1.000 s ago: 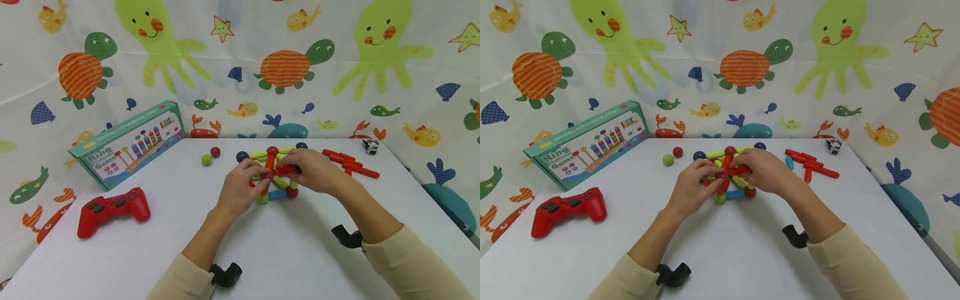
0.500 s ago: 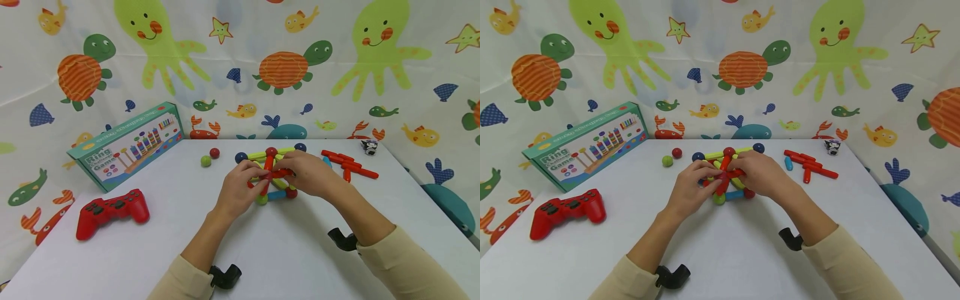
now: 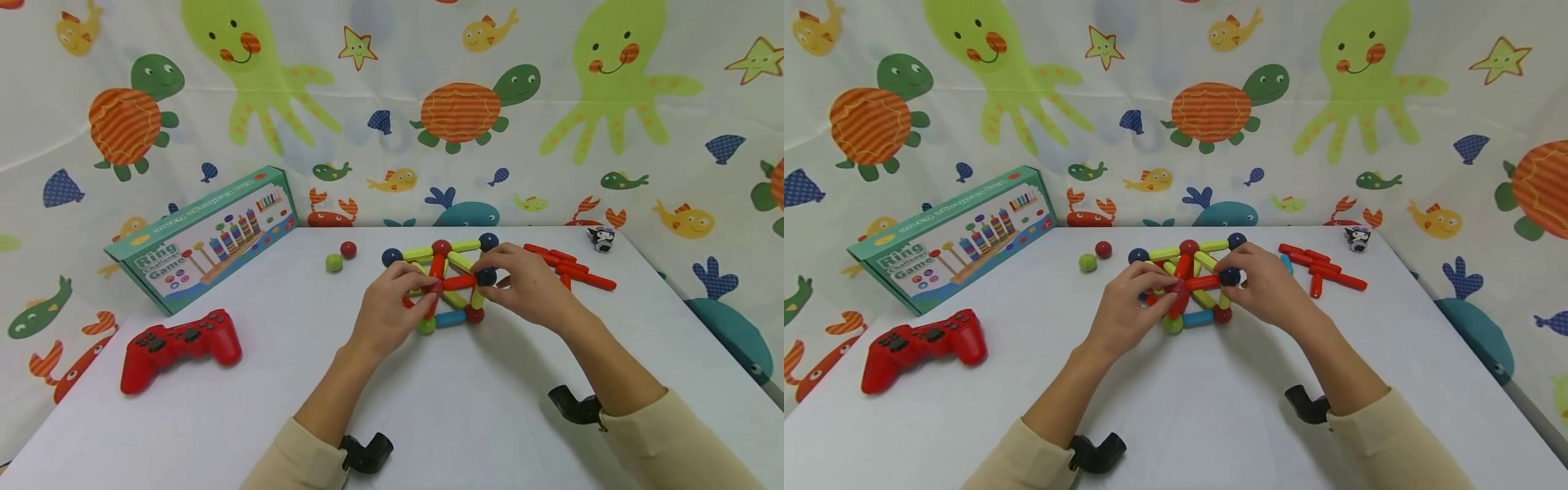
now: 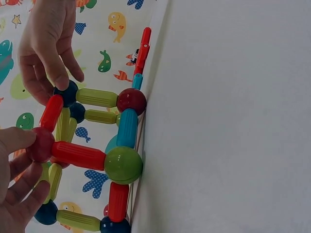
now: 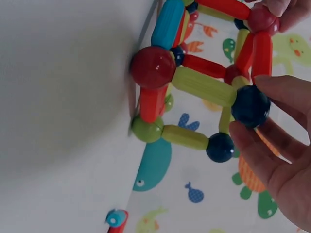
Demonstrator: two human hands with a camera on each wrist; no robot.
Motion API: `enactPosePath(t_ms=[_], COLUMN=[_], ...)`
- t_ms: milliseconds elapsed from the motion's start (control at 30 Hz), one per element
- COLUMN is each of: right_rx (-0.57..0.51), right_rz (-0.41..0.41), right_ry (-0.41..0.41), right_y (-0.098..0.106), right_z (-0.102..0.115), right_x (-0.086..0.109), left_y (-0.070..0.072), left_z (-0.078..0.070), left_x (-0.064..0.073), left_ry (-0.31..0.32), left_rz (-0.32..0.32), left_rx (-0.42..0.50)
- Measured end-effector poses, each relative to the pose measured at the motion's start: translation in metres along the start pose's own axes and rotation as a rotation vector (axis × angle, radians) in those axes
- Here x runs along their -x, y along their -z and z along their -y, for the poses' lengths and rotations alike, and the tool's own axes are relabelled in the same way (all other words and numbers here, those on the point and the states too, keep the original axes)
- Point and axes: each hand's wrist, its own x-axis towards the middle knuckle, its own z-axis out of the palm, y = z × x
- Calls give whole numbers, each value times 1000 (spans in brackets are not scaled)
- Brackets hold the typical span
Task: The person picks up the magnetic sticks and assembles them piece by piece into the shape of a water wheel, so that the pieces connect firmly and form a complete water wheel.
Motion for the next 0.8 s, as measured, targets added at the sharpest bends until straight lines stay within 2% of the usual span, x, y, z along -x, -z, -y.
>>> enactPosePath(t_ms=[333, 567, 800], right_rx=[17, 49, 34], right_rz=[-59, -64, -71], right_ry=[12, 2, -3], right_y=[-6, -10, -13], right_z=[4, 5, 12], right_x=[-2, -3, -2], left_y=[-2, -4, 2], left_z=[-1, -1, 3], left_x=[-1, -2, -2], left_ry=[-6, 3, 4], left_rz=[-15, -6, -24], left_rx=[2, -9, -49])
